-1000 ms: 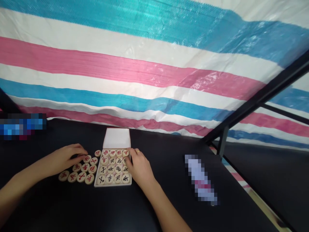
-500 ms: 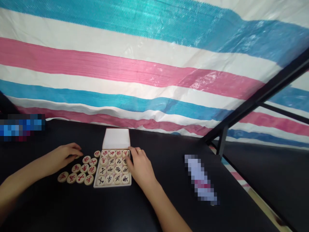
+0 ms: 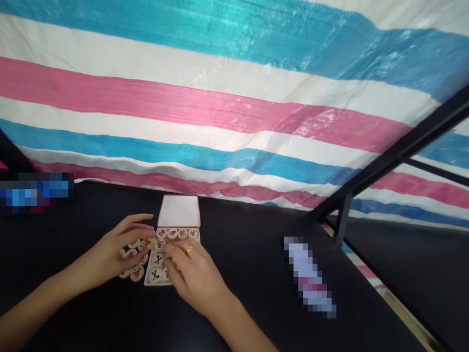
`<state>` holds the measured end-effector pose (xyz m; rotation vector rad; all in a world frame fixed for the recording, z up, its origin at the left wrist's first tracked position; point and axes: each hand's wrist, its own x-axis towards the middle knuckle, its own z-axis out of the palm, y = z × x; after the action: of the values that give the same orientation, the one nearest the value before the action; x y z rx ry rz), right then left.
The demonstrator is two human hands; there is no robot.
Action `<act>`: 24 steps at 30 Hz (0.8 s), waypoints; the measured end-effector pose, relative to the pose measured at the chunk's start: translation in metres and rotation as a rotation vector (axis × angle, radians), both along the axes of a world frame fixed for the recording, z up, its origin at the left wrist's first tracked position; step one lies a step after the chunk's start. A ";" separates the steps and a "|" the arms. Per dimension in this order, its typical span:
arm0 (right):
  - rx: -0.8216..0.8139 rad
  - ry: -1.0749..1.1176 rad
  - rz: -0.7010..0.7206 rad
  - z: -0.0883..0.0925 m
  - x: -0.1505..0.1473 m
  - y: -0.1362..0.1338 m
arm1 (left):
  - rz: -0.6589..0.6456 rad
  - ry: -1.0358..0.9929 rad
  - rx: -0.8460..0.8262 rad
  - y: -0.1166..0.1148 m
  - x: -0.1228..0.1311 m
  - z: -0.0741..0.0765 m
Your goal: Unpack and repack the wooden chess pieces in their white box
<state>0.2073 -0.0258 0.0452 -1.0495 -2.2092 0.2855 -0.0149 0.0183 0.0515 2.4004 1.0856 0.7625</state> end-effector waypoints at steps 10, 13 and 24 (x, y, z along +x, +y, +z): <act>-0.078 -0.028 0.039 -0.010 -0.006 0.002 | -0.104 -0.060 -0.057 -0.019 0.019 -0.006; -0.079 -0.051 0.005 -0.012 -0.004 0.004 | -0.113 0.002 -0.070 -0.016 0.015 0.001; -0.047 -0.216 -0.143 -0.022 0.006 0.016 | 0.094 0.285 -0.527 0.025 -0.069 0.011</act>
<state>0.2137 -0.0095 0.0228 -1.3111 -2.3108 0.1672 -0.0842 0.0436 0.0622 2.0450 1.3206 0.1250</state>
